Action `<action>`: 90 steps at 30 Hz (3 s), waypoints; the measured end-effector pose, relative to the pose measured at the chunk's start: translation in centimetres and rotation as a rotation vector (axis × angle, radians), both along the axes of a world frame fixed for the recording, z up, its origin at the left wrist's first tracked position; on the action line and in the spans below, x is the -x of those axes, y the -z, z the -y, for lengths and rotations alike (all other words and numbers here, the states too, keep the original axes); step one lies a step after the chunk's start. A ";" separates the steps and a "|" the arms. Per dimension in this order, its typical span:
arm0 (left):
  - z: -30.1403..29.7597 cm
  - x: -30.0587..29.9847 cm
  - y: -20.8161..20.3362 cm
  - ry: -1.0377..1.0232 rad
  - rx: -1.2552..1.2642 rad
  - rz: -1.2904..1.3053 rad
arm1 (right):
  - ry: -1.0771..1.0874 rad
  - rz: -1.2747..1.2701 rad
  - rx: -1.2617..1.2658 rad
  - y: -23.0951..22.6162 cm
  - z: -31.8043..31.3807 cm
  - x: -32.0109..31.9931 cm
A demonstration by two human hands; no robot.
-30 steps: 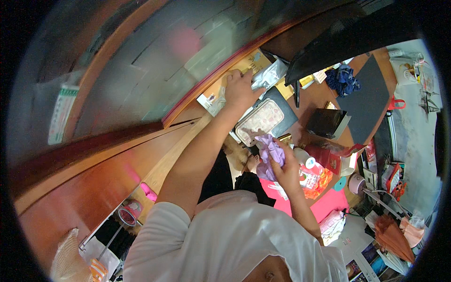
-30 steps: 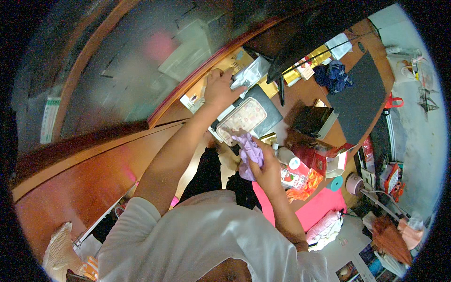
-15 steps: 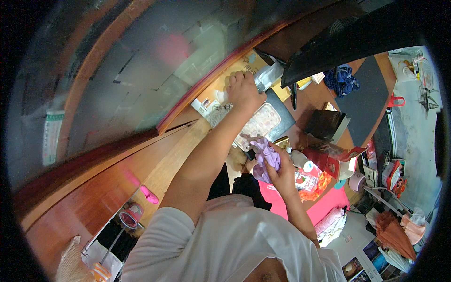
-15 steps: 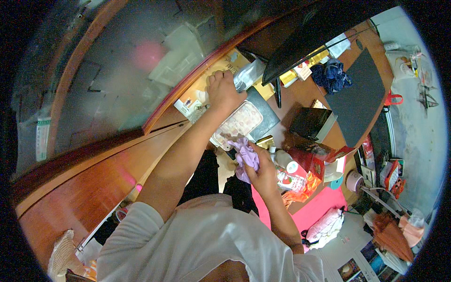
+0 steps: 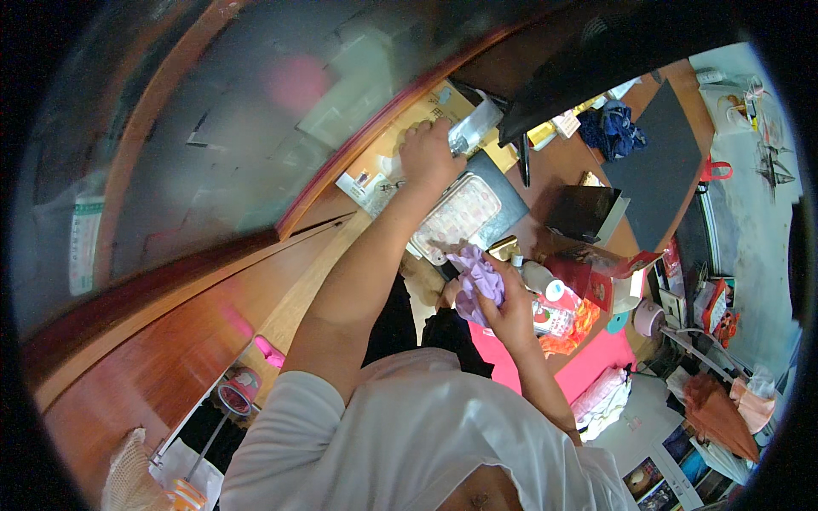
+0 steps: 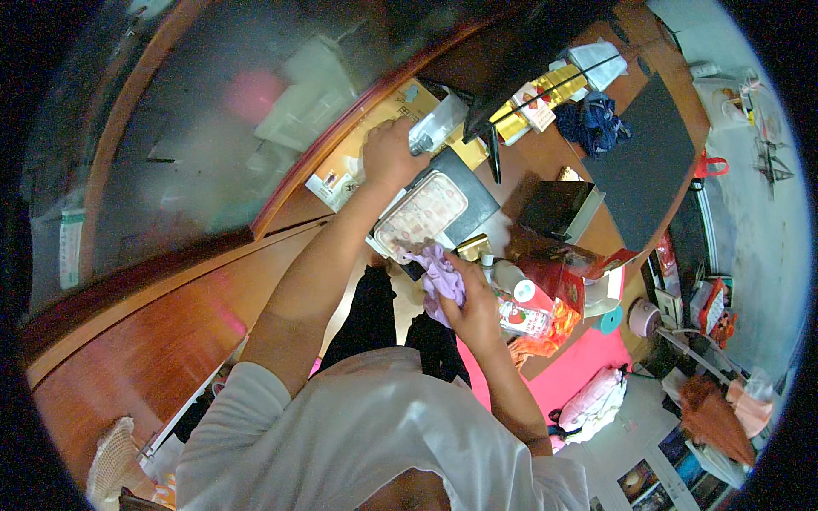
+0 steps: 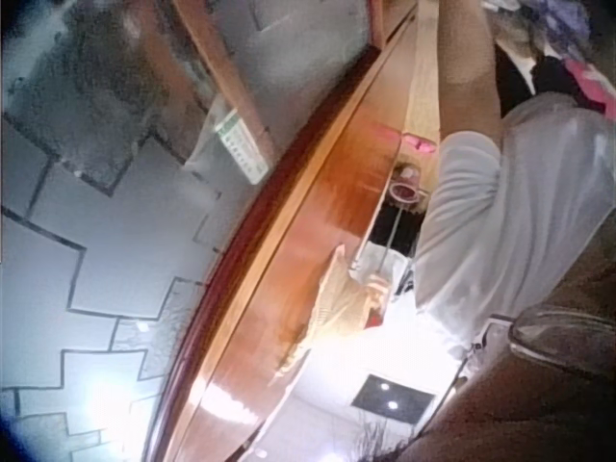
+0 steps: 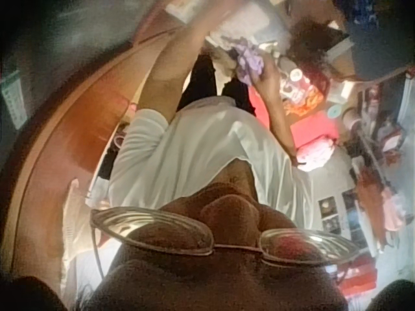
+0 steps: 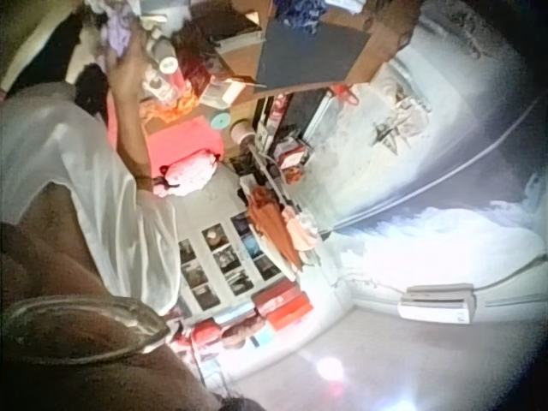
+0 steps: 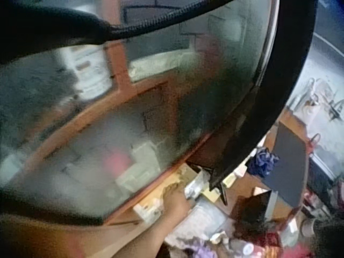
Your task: The person wipes a dark tabletop with a purple cloth and a patterned cloth. They then pick up and fold a blue striped cloth, followed by moving several small boxes and containers on the table.
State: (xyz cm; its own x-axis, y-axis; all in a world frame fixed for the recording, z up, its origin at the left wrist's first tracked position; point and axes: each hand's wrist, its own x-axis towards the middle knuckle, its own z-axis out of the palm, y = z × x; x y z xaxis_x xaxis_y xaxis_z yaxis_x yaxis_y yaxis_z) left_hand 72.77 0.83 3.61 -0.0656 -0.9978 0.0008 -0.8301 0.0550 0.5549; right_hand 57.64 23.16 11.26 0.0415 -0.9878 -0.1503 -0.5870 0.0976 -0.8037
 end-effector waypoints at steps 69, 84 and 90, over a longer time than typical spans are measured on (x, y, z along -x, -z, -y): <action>-6.3 -10.0 3.0 -0.164 -0.237 -1.016 | -0.044 0.027 0.072 -0.9 -0.9 0.8; -5.7 -8.8 2.4 -0.264 -0.369 -1.208 | -0.066 0.017 0.076 -0.5 -1.2 0.7; -5.7 -7.6 1.6 -0.088 -0.145 -0.508 | -0.064 0.021 0.046 -0.1 -1.2 0.6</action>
State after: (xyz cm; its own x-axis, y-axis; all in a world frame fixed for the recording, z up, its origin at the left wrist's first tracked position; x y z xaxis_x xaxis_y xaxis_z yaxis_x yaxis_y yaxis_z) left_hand 80.42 6.57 2.04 -0.0089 -0.9917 -0.1281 -0.4527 -0.1102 0.8848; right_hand 57.04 24.33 11.39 0.1071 -0.9888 -0.1036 -0.5742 0.0236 -0.8184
